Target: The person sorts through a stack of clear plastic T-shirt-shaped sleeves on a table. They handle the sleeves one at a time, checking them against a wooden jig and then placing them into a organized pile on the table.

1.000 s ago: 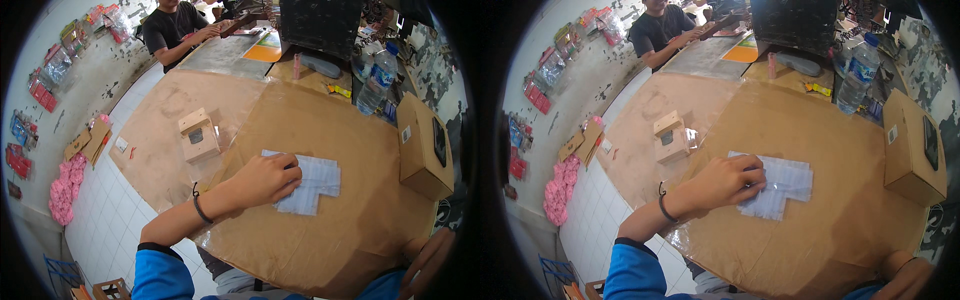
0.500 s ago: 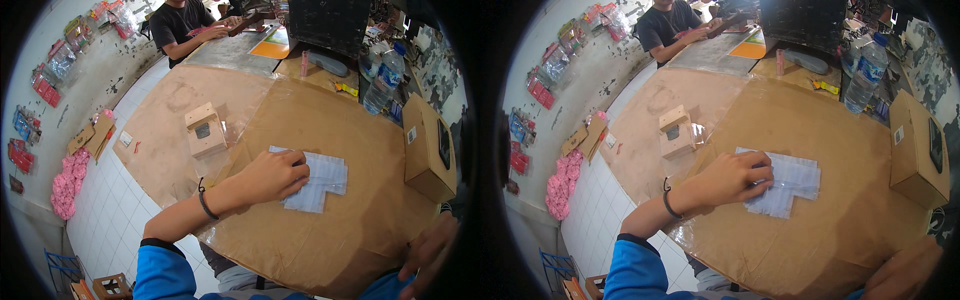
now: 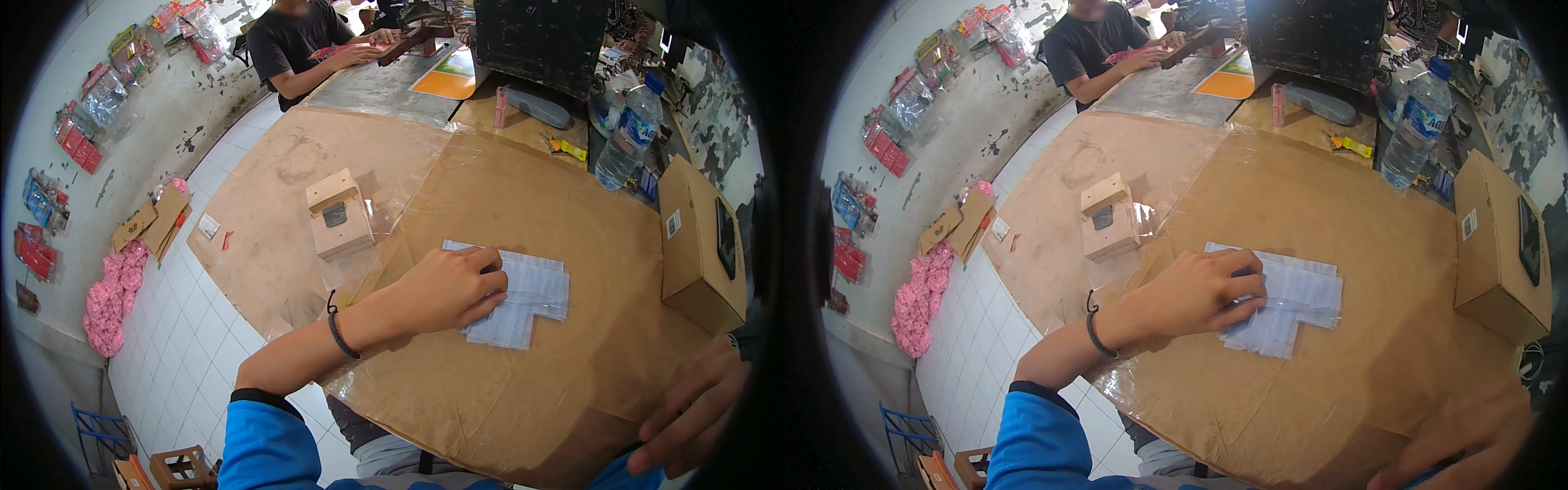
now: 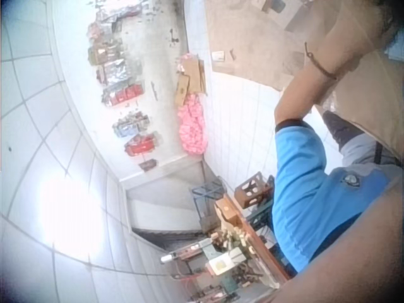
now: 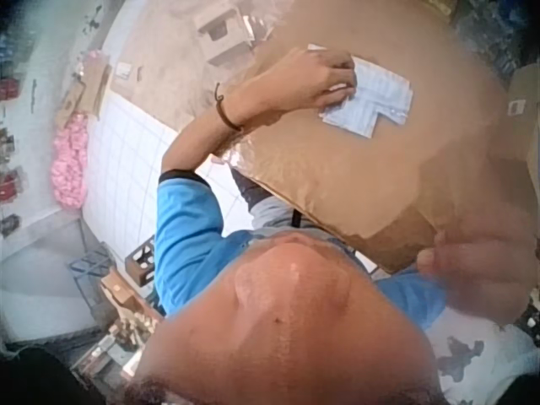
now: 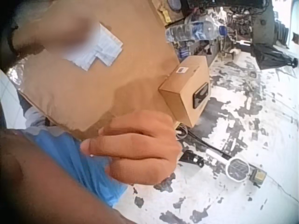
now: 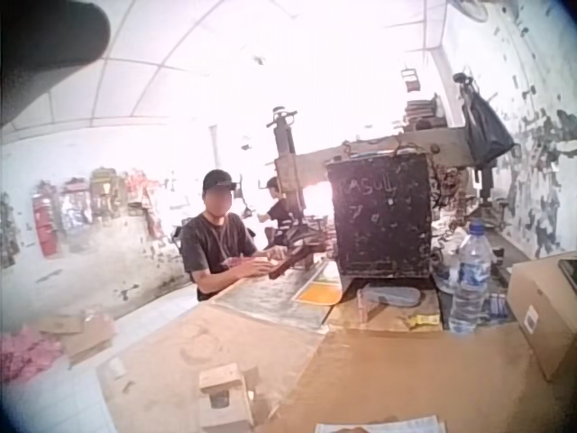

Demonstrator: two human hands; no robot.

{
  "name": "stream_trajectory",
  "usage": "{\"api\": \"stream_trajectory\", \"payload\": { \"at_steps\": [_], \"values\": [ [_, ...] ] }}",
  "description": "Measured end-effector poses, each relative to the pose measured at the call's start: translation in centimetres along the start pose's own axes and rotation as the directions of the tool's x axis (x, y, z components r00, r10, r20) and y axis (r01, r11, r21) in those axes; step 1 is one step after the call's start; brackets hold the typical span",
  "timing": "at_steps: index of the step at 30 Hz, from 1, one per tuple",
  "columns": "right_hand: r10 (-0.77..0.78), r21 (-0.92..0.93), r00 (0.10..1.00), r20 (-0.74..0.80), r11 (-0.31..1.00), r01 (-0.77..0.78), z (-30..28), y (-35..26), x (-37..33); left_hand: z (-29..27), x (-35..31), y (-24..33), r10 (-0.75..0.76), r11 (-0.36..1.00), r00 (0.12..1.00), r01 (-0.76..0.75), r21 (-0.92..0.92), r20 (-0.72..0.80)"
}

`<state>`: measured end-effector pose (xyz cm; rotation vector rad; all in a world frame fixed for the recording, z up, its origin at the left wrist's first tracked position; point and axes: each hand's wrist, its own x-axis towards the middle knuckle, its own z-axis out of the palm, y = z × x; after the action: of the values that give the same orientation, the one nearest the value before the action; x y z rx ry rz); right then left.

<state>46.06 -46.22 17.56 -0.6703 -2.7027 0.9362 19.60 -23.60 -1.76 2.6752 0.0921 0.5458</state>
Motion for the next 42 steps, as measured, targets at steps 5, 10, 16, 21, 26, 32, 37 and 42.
{"api": "stream_trajectory", "payload": {
  "at_steps": [5, 10, 16, 21, 26, 32, 37, 42],
  "values": [
    [0.05, -0.184, 0.853, -0.52, 0.968, -0.168, 5.7, 0.6, 1.3, 0.0, 0.6, 0.2, 0.027, 1.0, 1.0, -0.027, -0.008, 0.004],
    [0.136, -0.13, 0.803, -0.581, 0.958, -0.256, 5.2, 3.6, 3.7, 0.0, 0.3, 0.1, 0.018, 1.0, 1.0, -0.018, -0.002, 0.003],
    [0.284, -0.1, 0.688, -0.668, 0.882, -0.461, 6.4, 6.3, 6.2, 0.3, 0.1, -0.4, 0.065, 0.998, 0.997, -0.065, 0.007, -0.039],
    [0.464, 0.071, 0.636, -0.617, 0.837, -0.543, 7.4, 9.8, 7.0, 0.3, -0.1, -0.3, 0.061, 0.998, 0.998, -0.061, 0.015, -0.033],
    [0.616, 0.228, 0.564, -0.55, 0.76, -0.608, 8.4, 12.7, 7.4, 0.3, 0.3, 0.0, 0.046, 0.999, 0.999, -0.045, 0.028, -0.024],
    [0.536, 0.131, 0.619, -0.573, 0.806, -0.577, 9.5, 16.0, 7.0, 0.6, 0.3, -0.1, 0.043, 0.993, 0.999, -0.042, 0.108, -0.007],
    [0.533, 0.132, 0.647, -0.545, 0.817, -0.561, 10.0, 16.6, 6.9, 0.2, 0.2, 0.1, -0.015, 0.997, 0.998, 0.011, 0.075, 0.058],
    [0.497, 0.056, 0.68, -0.54, 0.827, -0.56, 10.1, 17.0, 6.5, -1.0, 0.4, 0.5, -0.025, 0.999, 0.993, 0.02, 0.044, 0.112]
  ]
}}
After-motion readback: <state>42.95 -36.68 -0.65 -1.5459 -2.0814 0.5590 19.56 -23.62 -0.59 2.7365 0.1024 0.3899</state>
